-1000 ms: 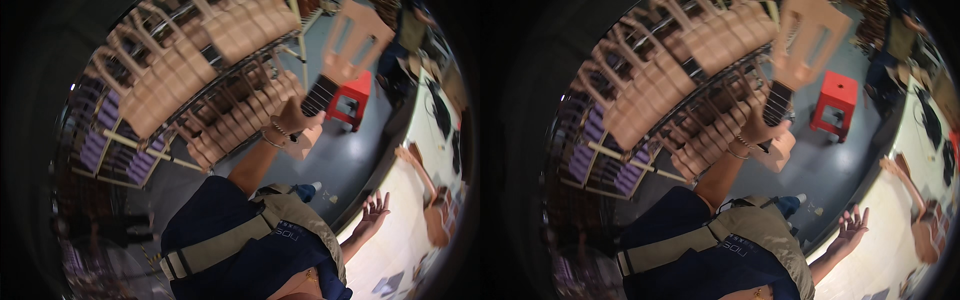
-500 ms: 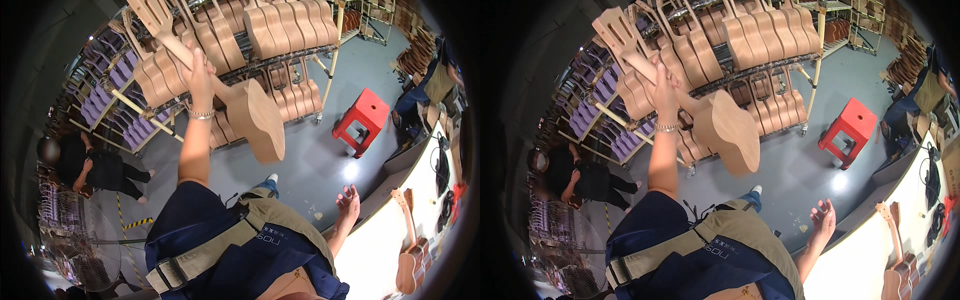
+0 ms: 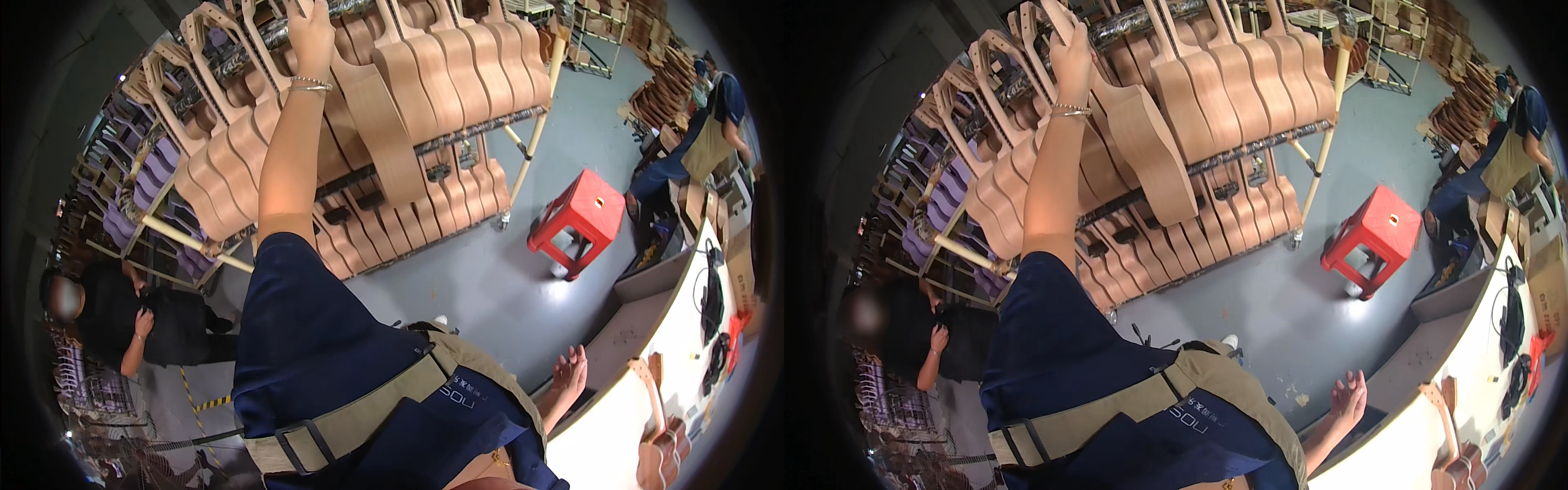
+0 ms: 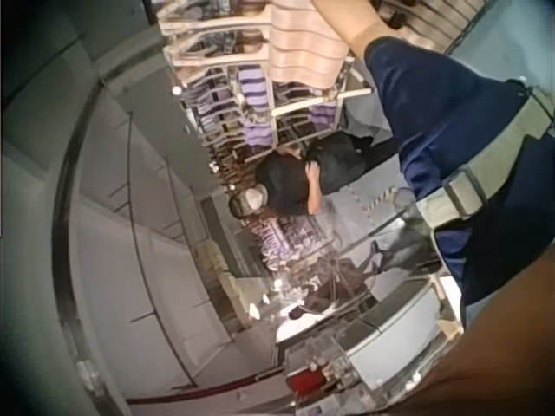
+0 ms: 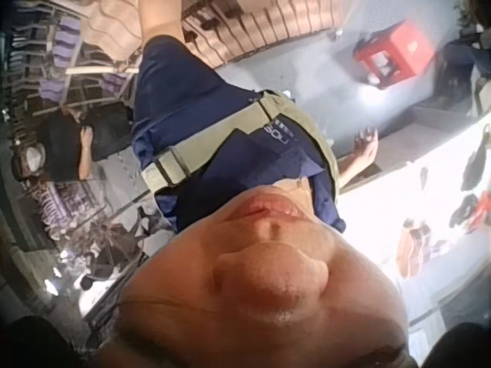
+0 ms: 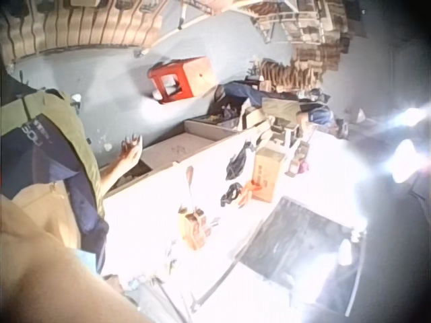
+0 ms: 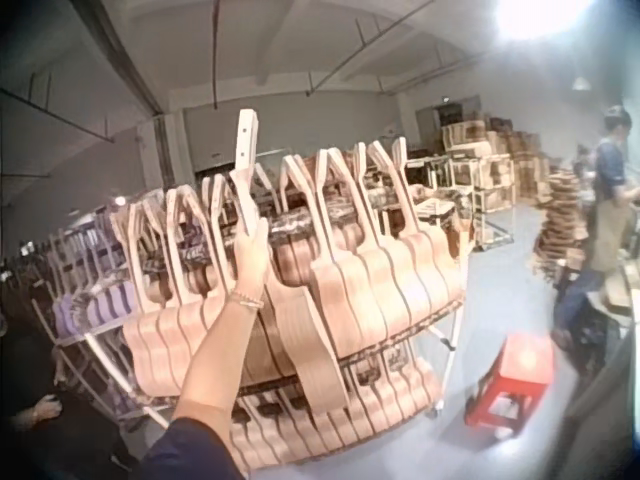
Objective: The person retrieves unfinished ukulele bodies from a rack, sands the neck and body with a handheld electric sander, and smooths edges with sandpaper. The person then places the finished pieces back on the rack and handles a completed ukulele.
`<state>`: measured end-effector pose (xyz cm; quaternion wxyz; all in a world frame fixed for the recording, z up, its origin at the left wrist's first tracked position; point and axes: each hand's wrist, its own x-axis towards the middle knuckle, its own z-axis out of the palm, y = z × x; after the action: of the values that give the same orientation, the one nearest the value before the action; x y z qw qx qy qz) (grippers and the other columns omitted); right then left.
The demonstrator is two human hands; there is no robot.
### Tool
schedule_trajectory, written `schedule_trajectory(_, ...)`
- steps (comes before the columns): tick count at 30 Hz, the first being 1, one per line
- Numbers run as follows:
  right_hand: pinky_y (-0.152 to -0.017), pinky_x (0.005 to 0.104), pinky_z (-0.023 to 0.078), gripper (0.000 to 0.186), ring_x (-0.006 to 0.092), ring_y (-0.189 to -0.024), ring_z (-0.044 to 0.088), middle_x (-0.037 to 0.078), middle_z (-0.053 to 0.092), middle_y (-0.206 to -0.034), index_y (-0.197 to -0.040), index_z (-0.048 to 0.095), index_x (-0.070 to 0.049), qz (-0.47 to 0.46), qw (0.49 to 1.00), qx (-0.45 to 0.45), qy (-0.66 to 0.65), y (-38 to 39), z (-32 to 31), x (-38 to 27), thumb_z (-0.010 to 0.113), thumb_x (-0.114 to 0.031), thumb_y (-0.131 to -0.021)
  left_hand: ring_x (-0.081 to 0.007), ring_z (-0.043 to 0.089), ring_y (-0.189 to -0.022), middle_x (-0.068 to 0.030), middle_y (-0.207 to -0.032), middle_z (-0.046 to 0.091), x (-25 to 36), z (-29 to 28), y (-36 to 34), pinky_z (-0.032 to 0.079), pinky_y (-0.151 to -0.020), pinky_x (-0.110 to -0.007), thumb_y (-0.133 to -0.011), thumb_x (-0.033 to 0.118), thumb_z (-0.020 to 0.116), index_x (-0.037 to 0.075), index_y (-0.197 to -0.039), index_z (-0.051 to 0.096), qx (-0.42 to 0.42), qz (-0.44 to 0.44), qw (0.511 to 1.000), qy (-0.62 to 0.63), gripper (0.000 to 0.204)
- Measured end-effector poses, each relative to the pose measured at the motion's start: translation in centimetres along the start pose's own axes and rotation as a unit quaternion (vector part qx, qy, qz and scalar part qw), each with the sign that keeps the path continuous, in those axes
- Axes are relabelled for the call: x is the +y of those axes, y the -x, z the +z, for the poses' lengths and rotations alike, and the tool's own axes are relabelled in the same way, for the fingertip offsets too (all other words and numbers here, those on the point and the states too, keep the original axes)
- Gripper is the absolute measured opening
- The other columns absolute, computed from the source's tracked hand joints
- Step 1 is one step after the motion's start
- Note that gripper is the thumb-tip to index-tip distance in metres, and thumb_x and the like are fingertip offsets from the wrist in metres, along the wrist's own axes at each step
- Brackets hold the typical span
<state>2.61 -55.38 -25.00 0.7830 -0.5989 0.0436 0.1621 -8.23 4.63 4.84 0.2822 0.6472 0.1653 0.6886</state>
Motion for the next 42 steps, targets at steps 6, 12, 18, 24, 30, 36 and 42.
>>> schedule_trajectory(6,-0.065,0.0204,0.045,0.039,0.0108,-0.078,0.060,0.002,0.061,-0.102,-0.119,0.052,-0.008,0.010,1.000,0.020,-0.008,-3.3,5.3,1.3,0.049,-0.035,-0.091,-0.0153,0.055,-0.057,-0.0051,-0.062,0.054,-7.9,1.2,-6.1,0.046,-0.057,-0.031,-0.084,0.026,0.057,0.000,-0.091,0.053,0.055,-0.023,0.996,-0.070,0.027)
schedule_trajectory(12,-0.070,0.0223,0.042,0.036,0.0103,-0.079,0.056,0.002,0.059,-0.100,-0.117,0.053,-0.007,0.031,0.998,-0.015,0.051,-4.6,11.8,1.3,0.049,-0.032,-0.091,-0.0360,0.017,-0.126,-0.0146,-0.131,0.031,-16.3,2.2,-6.9,0.001,-0.102,-0.060,-0.084,0.041,0.050,0.006,-0.100,0.063,0.104,0.229,0.804,-0.539,0.040)
schedule_trajectory(18,-0.070,0.0222,0.043,0.037,0.0100,-0.080,0.057,0.001,0.060,-0.100,-0.118,0.053,-0.009,0.066,0.995,-0.033,0.062,-5.4,13.1,3.4,0.050,-0.034,-0.091,-0.0386,0.017,-0.126,-0.0190,-0.136,0.022,-17.3,0.9,-6.1,0.006,-0.101,-0.059,-0.084,0.037,0.053,0.000,-0.122,0.043,0.054,0.264,0.703,-0.658,0.053)
schedule_trajectory(24,-0.070,0.0220,0.044,0.037,0.0095,-0.079,0.057,0.002,0.061,-0.099,-0.117,0.054,-0.009,0.088,0.993,-0.030,0.076,-4.6,14.3,3.9,0.052,-0.035,-0.090,-0.0375,0.037,-0.111,-0.0231,-0.118,0.040,-18.9,-1.7,-3.1,0.028,-0.097,-0.046,-0.084,0.031,0.053,-0.003,-0.124,0.031,0.071,0.081,0.878,-0.467,0.057)
schedule_trajectory(30,-0.070,0.0219,0.043,0.038,0.0094,-0.079,0.057,0.002,0.061,-0.098,-0.117,0.053,-0.009,0.093,0.990,-0.050,0.095,-3.6,13.8,4.2,0.052,-0.035,-0.090,-0.0442,0.059,-0.084,-0.0286,-0.092,0.060,-19.3,-3.4,-3.0,0.046,-0.076,-0.051,-0.086,0.036,0.040,-0.007,-0.106,0.039,-0.136,-0.143,0.866,-0.458,0.047)
schedule_trajectory(36,-0.068,0.0228,0.043,0.039,0.0113,-0.079,0.056,0.002,0.060,-0.100,-0.118,0.052,-0.008,0.085,0.990,-0.080,0.078,-1.5,11.4,4.7,0.053,-0.035,-0.089,-0.0406,0.061,-0.074,-0.0261,-0.078,0.062,-14.3,-2.8,-1.2,0.048,-0.065,-0.049,-0.088,0.036,0.037,-0.005,-0.101,0.036,-0.117,-0.104,0.852,-0.499,0.043)
schedule_trajectory(42,-0.062,0.0220,0.042,0.037,0.0123,-0.076,0.058,0.001,0.061,-0.097,-0.118,0.053,-0.010,0.107,0.990,-0.040,0.087,0.0,6.8,4.9,0.054,-0.034,-0.089,-0.0371,0.062,-0.080,-0.0225,-0.089,0.063,-14.9,-3.0,-2.0,0.050,-0.068,-0.047,-0.087,0.034,0.040,-0.005,-0.103,0.037,-0.111,-0.124,0.842,-0.514,0.042)
